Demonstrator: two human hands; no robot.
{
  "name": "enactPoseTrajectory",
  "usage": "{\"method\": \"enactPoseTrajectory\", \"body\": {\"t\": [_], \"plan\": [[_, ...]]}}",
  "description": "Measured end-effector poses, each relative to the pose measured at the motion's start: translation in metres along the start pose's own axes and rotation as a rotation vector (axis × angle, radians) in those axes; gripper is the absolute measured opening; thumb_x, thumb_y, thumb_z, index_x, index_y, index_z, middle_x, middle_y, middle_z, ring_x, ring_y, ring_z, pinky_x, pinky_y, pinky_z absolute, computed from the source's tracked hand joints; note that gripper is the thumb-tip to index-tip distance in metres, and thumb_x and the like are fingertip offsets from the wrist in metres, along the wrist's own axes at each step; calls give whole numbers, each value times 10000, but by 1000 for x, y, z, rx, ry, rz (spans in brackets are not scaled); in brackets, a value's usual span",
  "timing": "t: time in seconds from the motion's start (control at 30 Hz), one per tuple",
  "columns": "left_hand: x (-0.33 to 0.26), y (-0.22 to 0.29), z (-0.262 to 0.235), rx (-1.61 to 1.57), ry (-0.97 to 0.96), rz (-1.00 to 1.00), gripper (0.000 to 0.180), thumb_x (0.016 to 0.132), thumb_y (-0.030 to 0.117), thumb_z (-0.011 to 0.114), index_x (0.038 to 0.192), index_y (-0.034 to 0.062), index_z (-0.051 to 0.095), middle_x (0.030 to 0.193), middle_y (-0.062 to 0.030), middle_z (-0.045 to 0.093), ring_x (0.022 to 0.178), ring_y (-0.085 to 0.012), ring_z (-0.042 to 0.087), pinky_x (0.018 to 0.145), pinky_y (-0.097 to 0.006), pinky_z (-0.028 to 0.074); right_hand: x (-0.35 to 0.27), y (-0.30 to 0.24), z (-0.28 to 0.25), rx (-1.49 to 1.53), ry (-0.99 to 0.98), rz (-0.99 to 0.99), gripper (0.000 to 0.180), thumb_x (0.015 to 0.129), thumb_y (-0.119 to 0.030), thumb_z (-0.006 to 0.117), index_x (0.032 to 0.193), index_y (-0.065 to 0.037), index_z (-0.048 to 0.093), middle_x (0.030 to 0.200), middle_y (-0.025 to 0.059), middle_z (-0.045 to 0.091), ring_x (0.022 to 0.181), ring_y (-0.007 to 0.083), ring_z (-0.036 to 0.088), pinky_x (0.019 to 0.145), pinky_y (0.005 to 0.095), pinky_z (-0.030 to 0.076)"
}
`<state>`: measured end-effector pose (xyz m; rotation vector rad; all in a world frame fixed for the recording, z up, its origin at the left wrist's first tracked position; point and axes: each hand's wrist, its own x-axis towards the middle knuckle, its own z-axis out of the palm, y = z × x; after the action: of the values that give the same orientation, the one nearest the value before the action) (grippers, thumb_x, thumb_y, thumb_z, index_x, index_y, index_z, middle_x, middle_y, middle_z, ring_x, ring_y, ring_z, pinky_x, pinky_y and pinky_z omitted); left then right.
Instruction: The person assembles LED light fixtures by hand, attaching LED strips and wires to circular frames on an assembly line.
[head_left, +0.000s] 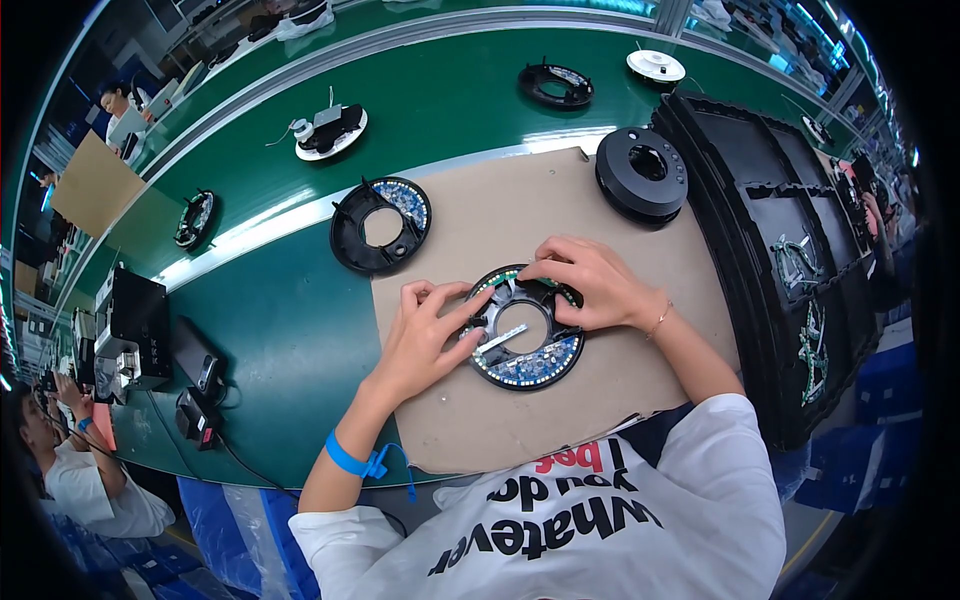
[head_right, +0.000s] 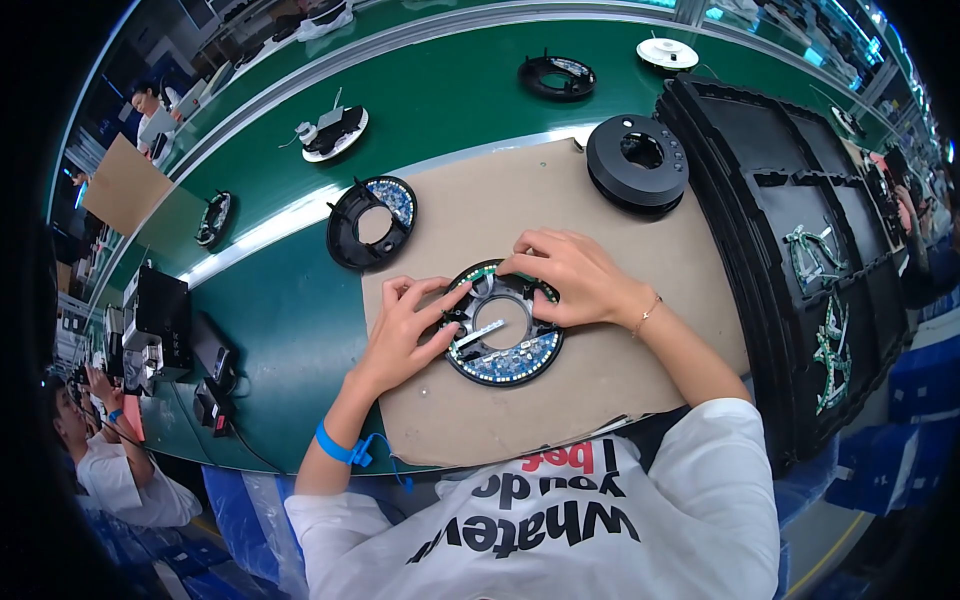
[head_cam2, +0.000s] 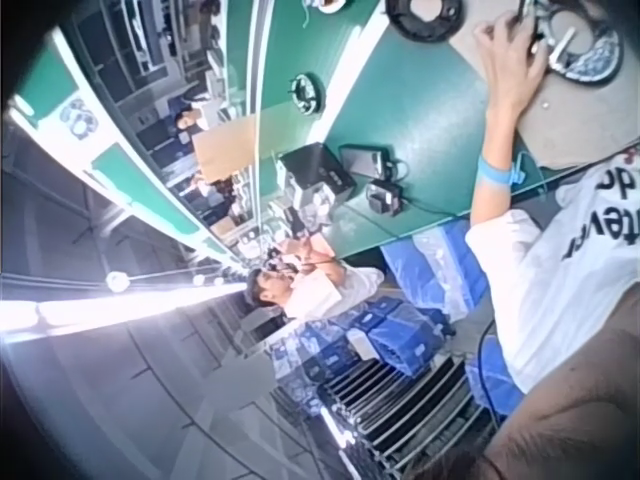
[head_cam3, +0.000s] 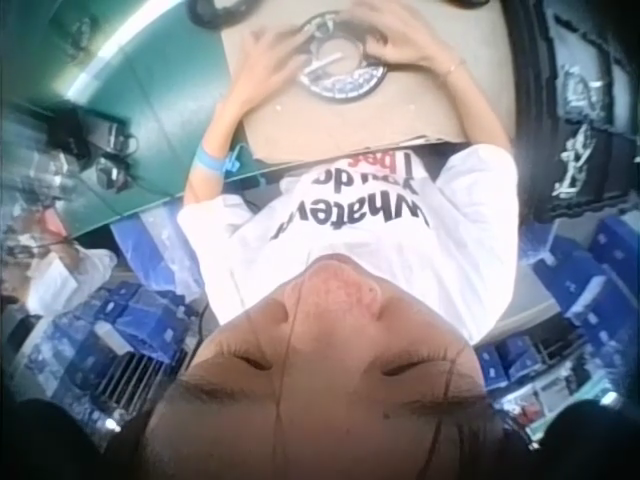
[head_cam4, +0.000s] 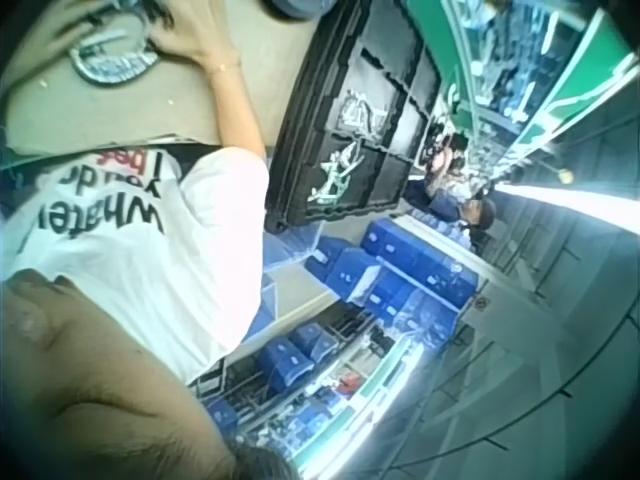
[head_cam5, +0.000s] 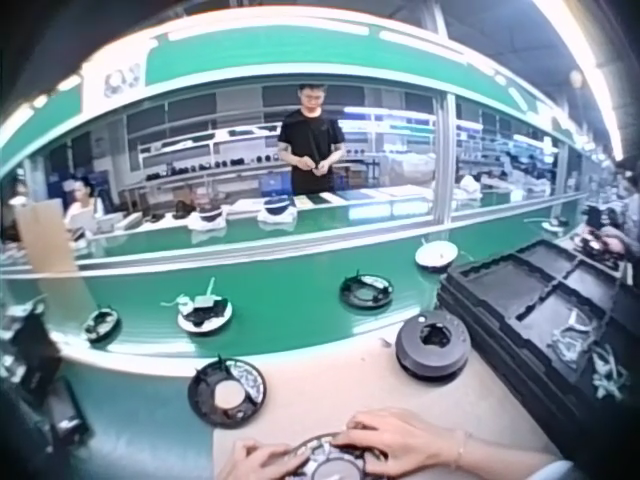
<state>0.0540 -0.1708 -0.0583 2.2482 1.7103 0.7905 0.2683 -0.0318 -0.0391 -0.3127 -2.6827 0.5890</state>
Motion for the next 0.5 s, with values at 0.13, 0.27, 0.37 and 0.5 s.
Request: {"method": "enactPoseTrajectory", "body": {"t": [0.13,0.27,0.37,0.5], "plan": [[1,0,-1,4,-13,3,471,748,170,600,1215,148,541,1142,-58,507,952,-280,379,893,-358,338,-1,2,4,-40,87,-38,401,536,-107,551,930,-64,608,871,100,531,787,268,532,682,350,440],[1,-1,1,12,-12,-10,469,747,172,600,1211,141,544,1150,-54,506,959,-282,377,896,-359,338,-1,6,6,-59,143,-91,377,528,-93,558,898,-55,620,863,96,567,762,257,545,671,341,443],[0,-2,0,1,-6,-23,469,747,178,602,1211,134,544,1154,-53,506,964,-284,375,897,-360,338,0,9,9,-38,164,-90,303,567,-105,581,865,-57,609,869,83,594,780,251,559,684,343,448],[0,-1,0,-1,-10,-15,473,745,192,609,1210,131,545,1154,-54,507,962,-285,377,898,-359,339,-3,12,11,-4,176,-109,280,575,-87,580,851,-43,606,879,92,605,797,252,571,681,345,460]]}}
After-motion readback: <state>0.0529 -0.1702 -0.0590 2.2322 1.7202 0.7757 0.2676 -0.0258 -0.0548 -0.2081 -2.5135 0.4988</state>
